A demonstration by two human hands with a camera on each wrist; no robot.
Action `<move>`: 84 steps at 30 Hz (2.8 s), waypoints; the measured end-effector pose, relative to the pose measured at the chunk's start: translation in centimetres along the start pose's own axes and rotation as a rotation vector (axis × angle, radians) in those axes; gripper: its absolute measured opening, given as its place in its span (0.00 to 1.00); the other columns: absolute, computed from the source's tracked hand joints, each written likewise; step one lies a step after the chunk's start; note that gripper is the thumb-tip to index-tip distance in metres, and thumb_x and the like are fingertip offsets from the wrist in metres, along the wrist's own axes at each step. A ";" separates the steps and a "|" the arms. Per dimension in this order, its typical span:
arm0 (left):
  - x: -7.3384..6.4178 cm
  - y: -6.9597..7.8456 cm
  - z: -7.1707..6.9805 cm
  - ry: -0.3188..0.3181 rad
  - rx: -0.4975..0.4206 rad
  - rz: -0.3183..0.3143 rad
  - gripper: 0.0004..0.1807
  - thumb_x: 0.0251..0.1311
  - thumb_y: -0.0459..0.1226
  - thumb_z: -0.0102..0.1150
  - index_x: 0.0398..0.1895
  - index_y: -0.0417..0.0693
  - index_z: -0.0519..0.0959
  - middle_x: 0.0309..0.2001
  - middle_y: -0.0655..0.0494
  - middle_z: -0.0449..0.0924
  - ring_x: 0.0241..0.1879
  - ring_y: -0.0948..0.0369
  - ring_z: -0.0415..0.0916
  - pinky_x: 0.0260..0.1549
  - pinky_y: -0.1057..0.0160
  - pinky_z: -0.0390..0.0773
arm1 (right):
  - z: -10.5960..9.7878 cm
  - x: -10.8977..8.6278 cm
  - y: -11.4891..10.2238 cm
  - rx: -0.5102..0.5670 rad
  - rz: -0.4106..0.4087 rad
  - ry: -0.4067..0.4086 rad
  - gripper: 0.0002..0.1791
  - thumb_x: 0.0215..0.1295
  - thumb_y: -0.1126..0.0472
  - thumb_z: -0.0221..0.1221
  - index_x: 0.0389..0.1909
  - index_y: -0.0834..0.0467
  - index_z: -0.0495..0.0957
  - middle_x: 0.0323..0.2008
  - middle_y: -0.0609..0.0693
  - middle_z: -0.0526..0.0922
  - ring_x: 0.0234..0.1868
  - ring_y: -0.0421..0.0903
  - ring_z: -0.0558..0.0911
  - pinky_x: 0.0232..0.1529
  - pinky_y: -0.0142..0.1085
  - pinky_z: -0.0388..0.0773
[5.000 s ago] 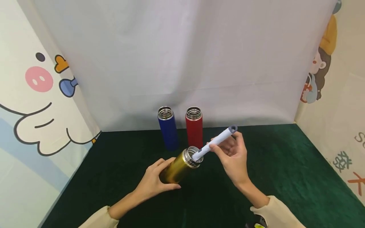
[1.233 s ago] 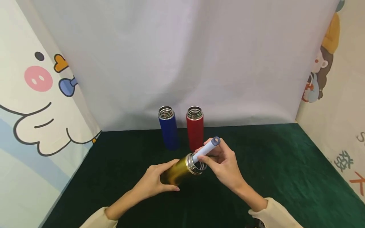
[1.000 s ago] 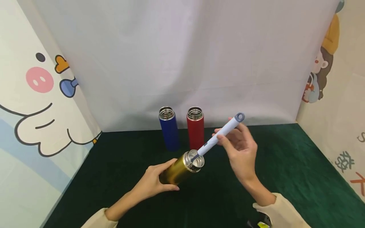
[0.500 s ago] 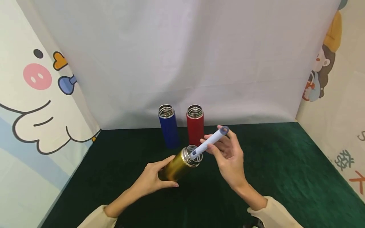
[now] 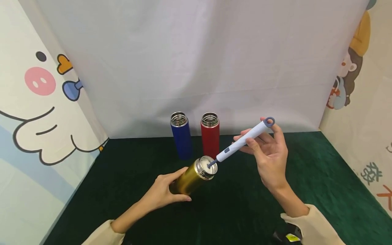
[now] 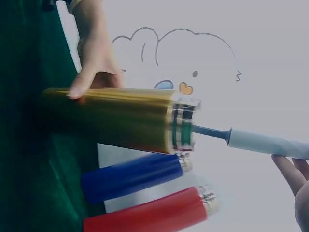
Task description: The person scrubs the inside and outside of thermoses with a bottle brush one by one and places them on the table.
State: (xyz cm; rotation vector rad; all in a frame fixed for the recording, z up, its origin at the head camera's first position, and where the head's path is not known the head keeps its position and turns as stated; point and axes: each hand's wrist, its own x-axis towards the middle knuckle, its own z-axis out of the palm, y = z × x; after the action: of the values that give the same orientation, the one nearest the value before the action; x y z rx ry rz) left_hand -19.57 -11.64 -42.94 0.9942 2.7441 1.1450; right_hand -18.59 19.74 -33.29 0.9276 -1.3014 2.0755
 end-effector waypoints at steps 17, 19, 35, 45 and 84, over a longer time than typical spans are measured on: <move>-0.2 -0.1 0.3 0.014 0.037 0.041 0.46 0.50 0.48 0.80 0.74 0.62 0.68 0.58 0.54 0.85 0.49 0.61 0.84 0.50 0.59 0.84 | -0.8 1.0 -2.4 0.128 -0.048 0.167 0.27 0.66 0.88 0.46 0.67 0.75 0.62 0.42 0.69 0.87 0.39 0.62 0.90 0.38 0.46 0.88; -0.2 -0.3 0.2 0.015 0.035 0.038 0.46 0.50 0.49 0.80 0.74 0.62 0.68 0.58 0.54 0.85 0.49 0.61 0.84 0.50 0.59 0.84 | -0.7 0.9 -1.8 0.123 -0.049 0.187 0.26 0.67 0.87 0.47 0.66 0.75 0.63 0.41 0.67 0.86 0.39 0.60 0.90 0.38 0.45 0.88; -0.8 -0.9 0.5 0.062 0.004 0.055 0.47 0.50 0.49 0.80 0.75 0.61 0.68 0.60 0.53 0.84 0.51 0.60 0.84 0.52 0.58 0.85 | 0.0 -0.2 0.3 0.070 -0.090 0.117 0.24 0.69 0.83 0.50 0.63 0.71 0.62 0.43 0.65 0.85 0.41 0.56 0.90 0.38 0.40 0.88; -0.6 -0.7 0.4 0.051 0.015 0.059 0.47 0.50 0.50 0.79 0.75 0.63 0.67 0.61 0.54 0.83 0.52 0.60 0.84 0.52 0.58 0.84 | 0.2 -1.2 0.8 -0.098 -0.044 -0.008 0.19 0.69 0.82 0.51 0.59 0.72 0.64 0.47 0.59 0.85 0.45 0.50 0.90 0.41 0.37 0.88; 0.8 -0.2 0.8 0.040 0.071 0.098 0.46 0.50 0.49 0.80 0.74 0.63 0.68 0.61 0.54 0.83 0.51 0.60 0.84 0.52 0.58 0.85 | -1.7 0.2 -2.0 -0.018 0.022 -0.079 0.18 0.73 0.82 0.44 0.61 0.77 0.66 0.47 0.63 0.86 0.47 0.56 0.90 0.45 0.42 0.87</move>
State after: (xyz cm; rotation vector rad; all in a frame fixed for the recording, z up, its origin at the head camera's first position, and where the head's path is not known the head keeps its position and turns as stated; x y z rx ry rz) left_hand -20.10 -10.83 -43.50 1.1387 2.8144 1.0976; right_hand -17.73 22.10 -32.53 1.0012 -1.3743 2.0590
